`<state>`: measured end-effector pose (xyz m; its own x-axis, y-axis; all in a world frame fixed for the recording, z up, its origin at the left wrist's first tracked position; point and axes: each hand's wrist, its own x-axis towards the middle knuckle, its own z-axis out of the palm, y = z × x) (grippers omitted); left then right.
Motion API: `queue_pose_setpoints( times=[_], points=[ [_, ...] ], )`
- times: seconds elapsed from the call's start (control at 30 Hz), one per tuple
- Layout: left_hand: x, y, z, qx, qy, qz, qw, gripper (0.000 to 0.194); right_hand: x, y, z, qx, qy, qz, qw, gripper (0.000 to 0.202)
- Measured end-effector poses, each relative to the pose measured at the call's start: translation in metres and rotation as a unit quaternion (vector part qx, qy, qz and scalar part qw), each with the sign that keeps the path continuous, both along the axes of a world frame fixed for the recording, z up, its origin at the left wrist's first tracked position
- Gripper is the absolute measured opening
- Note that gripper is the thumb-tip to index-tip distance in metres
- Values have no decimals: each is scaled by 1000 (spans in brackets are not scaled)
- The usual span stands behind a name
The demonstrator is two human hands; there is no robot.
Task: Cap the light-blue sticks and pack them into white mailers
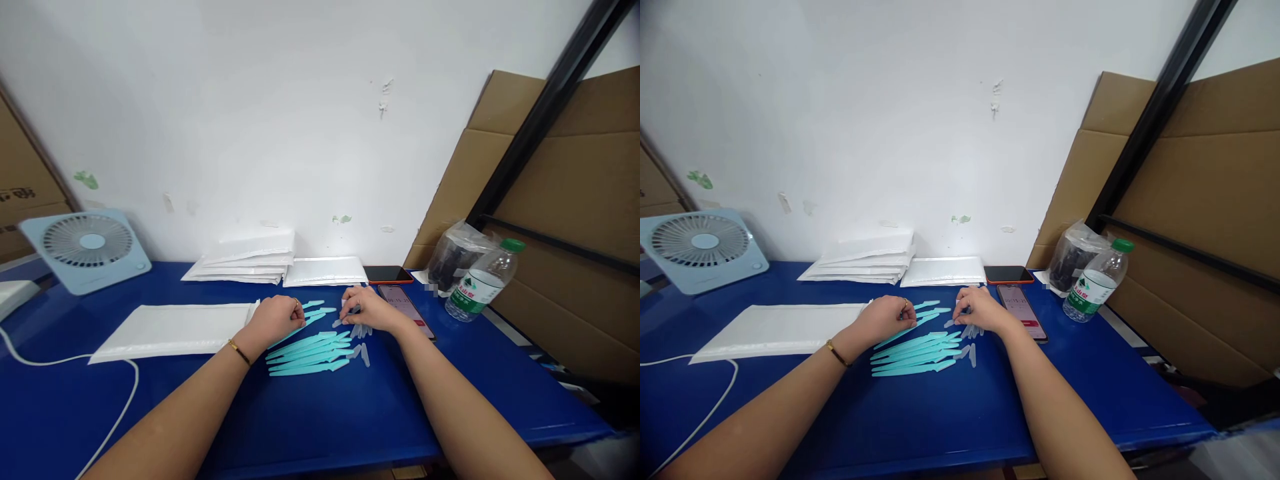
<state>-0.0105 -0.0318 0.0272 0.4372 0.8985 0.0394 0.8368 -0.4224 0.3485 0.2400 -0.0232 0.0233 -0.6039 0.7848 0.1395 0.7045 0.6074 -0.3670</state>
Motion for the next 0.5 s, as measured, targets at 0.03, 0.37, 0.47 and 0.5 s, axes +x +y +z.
queue_pose_setpoints(
  times=[0.03,0.37,0.47,0.5],
  points=[
    [0,0,0,-1,-2,5,1000,10,0,0,-1,3,6,-3,1000,11],
    [3,1,-8,-42,-27,-3,999,9,-7,5,-14,-37,79,-62,994,18],
    [2,1,-6,-28,-23,-4,999,8,-8,6,-13,-18,83,-55,995,17],
    [1,1,-6,-22,-19,-4,1000,8,-7,6,-13,-13,82,-52,995,16]
  ],
)
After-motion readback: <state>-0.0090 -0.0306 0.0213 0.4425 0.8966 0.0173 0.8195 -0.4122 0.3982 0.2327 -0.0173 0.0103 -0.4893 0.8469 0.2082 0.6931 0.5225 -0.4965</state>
